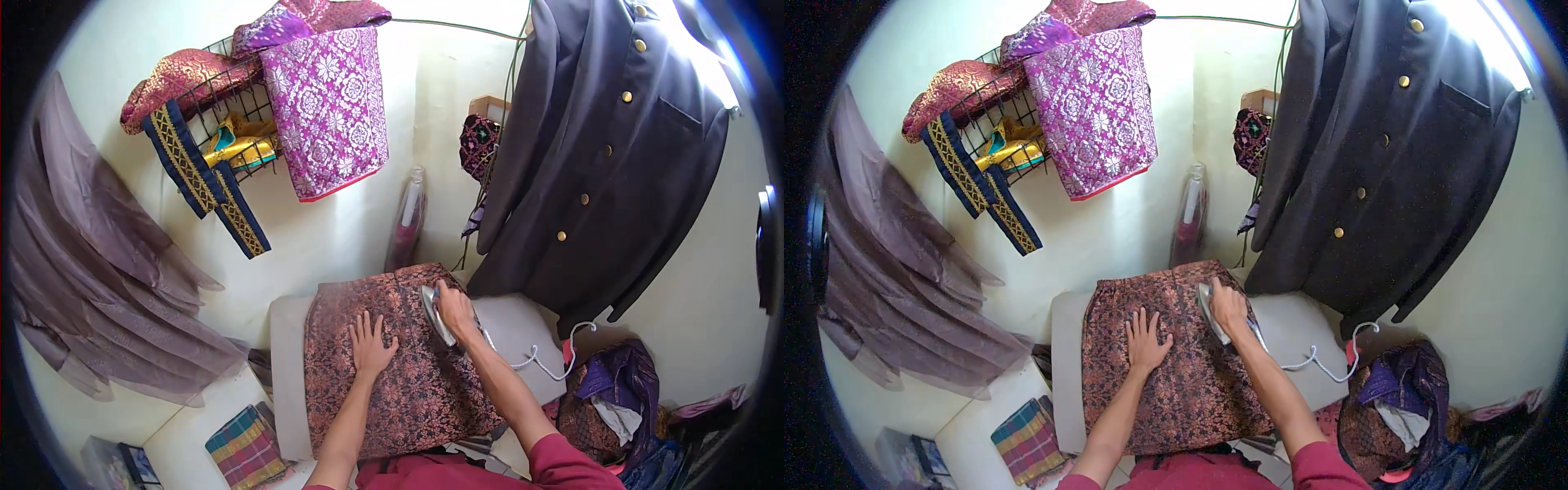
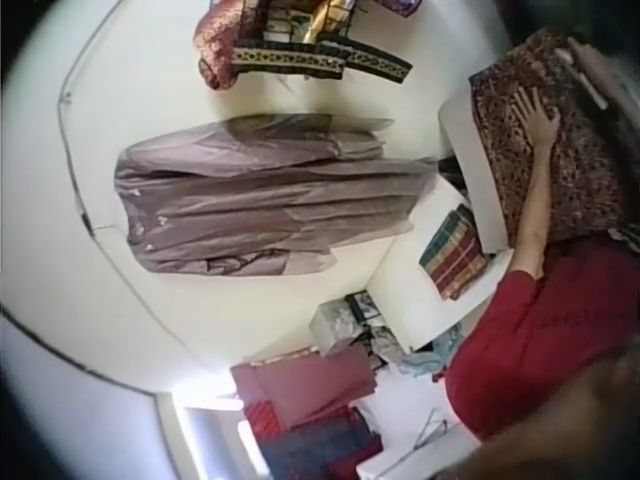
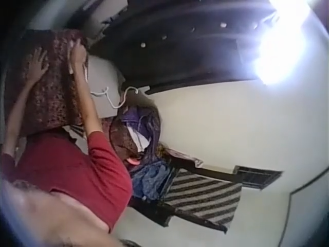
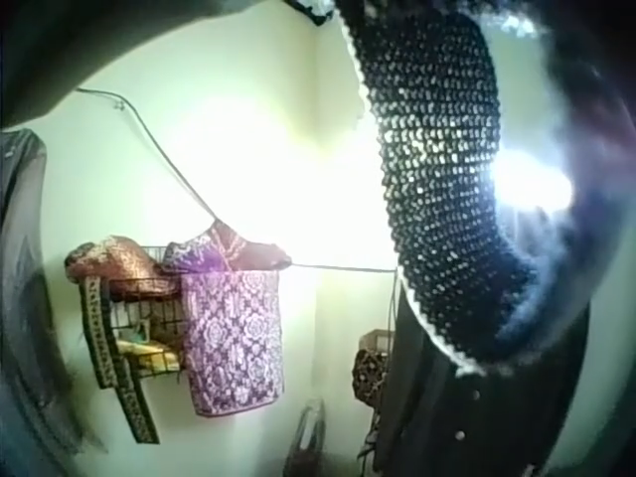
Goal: Ironing and folding clothes on a flat surface.
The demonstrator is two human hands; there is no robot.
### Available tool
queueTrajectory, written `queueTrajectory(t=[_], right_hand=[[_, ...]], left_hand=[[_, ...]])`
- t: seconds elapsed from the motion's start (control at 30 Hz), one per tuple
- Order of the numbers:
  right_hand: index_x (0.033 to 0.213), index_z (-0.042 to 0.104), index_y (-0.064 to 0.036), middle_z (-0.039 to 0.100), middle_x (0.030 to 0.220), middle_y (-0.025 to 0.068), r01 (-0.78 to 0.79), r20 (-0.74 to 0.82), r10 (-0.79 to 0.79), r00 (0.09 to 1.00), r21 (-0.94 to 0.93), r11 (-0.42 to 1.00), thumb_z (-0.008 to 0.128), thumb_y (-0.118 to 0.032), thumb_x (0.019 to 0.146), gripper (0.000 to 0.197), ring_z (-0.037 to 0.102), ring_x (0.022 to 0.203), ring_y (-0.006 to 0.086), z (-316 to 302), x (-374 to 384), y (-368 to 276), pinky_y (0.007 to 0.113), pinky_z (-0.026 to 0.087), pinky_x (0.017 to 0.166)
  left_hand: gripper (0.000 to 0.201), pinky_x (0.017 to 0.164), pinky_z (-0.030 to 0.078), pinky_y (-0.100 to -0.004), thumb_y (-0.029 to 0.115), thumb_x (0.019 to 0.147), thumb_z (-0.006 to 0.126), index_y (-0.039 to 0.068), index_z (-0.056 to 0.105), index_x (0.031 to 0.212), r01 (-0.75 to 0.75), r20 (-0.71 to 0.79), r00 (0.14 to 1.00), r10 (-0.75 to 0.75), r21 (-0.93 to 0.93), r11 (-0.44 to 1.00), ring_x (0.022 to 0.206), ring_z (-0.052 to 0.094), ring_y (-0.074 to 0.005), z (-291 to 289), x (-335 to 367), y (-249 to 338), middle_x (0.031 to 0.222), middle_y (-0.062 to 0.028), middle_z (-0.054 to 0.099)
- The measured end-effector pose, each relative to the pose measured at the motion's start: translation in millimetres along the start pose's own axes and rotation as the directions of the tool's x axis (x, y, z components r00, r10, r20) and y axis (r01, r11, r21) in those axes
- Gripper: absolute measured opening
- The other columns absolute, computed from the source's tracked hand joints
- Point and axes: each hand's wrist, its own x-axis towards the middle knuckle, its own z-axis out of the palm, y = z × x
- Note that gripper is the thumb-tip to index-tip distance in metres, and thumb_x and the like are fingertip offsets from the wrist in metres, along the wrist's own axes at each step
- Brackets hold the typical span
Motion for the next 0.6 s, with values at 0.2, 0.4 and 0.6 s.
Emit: queueTrajectory(t=[0.2, 0.4, 0.6], right_hand=[[0.111, 0.050, -0.0068, 0.066, 0.082, 0.0236, -0.004, -0.004, 0.004, 1.000, -0.003, 1.000, 0.064, -0.020, 0.084, 0.034, 0.065, 0.077, 0.0431, 0, -4, 0, 0.055, 0.051, 0.071], [0.114, 0.049, -0.0030, 0.065, 0.089, 0.0280, -0.070, 0.013, 0.069, 0.998, 0.047, 0.996, 0.062, -0.021, 0.088, 0.034, 0.063, 0.084, 0.0473, -7, -18, 1, 0.056, 0.048, 0.075], [0.112, 0.049, -0.0033, 0.066, 0.086, 0.0247, -0.103, -0.075, 0.102, 0.992, -0.009, 0.995, 0.062, -0.018, 0.087, 0.032, 0.065, 0.084, 0.0445, -5, -2, 15, 0.054, 0.051, 0.071]], left_hand=[[0.073, 0.118, 0.007, -0.0524, 0.051, 0.087, 0.052, 0.012, 0.037, 0.146, 0.008, -0.016, 1.000, -0.007, 0.022, 1.000, 0.146, 0.014, -0.0352, 1, 0, -2, 0.157, -0.0183, 0.021], [0.074, 0.118, 0.008, -0.0520, 0.051, 0.087, 0.054, 0.014, 0.034, 0.148, 0.014, 0.013, 1.000, -0.015, 0.048, 0.999, 0.146, 0.014, -0.0348, 0, -2, -3, 0.157, -0.0174, 0.018], [0.072, 0.118, 0.010, -0.0527, 0.050, 0.088, 0.055, 0.013, 0.036, 0.147, 0.001, 0.004, 1.000, -0.001, 0.026, 1.000, 0.145, 0.015, -0.0353, -2, -1, 2, 0.157, -0.0179, 0.020]])
